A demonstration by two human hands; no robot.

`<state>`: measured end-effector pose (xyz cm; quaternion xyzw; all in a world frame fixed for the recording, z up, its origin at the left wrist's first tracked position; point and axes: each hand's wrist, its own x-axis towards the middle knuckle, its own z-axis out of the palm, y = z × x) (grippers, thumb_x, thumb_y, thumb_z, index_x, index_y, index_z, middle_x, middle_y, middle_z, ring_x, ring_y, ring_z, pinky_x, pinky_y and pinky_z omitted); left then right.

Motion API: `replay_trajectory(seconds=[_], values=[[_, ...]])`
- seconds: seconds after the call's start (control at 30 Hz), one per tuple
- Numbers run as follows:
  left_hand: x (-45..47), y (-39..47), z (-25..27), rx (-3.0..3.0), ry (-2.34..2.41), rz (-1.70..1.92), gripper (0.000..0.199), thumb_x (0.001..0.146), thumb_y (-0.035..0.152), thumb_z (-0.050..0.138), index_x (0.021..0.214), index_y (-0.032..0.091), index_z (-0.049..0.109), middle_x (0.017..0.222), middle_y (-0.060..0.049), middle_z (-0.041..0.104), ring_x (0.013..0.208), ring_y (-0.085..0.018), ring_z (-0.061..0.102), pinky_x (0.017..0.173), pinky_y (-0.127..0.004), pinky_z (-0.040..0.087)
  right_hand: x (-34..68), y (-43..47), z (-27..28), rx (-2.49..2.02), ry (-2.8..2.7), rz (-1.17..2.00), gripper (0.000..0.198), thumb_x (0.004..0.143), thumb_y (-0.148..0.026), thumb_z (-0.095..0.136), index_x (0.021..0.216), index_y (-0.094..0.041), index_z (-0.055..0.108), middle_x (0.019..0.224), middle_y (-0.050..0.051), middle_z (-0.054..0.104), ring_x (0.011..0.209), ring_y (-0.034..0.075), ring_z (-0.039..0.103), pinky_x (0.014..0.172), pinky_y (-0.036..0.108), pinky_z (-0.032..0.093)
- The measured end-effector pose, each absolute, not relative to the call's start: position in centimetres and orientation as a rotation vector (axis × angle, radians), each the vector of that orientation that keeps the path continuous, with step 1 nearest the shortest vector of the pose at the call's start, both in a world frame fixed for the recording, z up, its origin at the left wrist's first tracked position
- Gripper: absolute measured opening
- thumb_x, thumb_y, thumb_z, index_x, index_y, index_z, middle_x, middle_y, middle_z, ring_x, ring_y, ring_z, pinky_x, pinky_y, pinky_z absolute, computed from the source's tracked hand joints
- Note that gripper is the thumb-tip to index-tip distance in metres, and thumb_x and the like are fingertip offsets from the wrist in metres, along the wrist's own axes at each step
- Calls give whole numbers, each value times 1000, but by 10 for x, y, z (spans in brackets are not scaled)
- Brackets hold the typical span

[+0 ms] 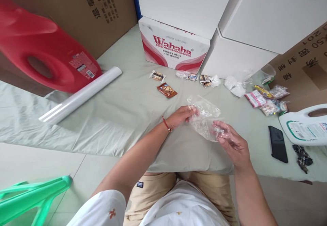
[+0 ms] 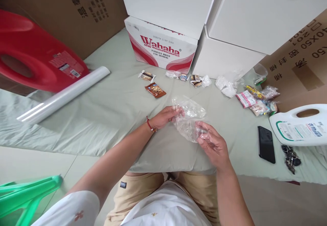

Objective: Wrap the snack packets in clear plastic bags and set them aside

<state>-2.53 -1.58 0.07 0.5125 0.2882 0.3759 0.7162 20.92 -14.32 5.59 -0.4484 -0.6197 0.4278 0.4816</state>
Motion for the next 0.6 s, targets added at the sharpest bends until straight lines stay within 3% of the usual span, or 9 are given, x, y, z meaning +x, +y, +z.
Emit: replay_trajectory(seconds=[0.13,0.27,0.43,0.6], values=[[-25,-10,0,971,772,1038,52,78,66,74,67,17,61,61,3,48,53,-8,37,49,-24,24,212,-141,50,-1162,-1430,972,8,94,-30,71,91,-27,78,120,7,72,113,26,68,89,40,61],[-25,-7,-1,852,775,1112,49,78,64,74,67,18,61,60,1,51,49,-8,41,46,-25,21,214,-141,48,-1242,-1253,927,12,93,-36,72,87,-27,78,102,6,72,92,23,67,69,35,59],[-26,-4,0,680,746,1172,33,77,48,78,76,16,68,72,-4,68,56,-11,57,48,-24,34,218,-144,45,-1248,-1304,651,6,89,-33,76,85,-29,80,101,7,70,99,26,67,65,34,56],[-32,2,-2,479,643,1223,21,72,29,82,85,16,70,94,-7,78,84,-16,72,77,-28,55,239,-145,40,-1460,-1513,594,9,91,-36,74,93,-30,80,109,7,72,106,25,67,81,36,56]])
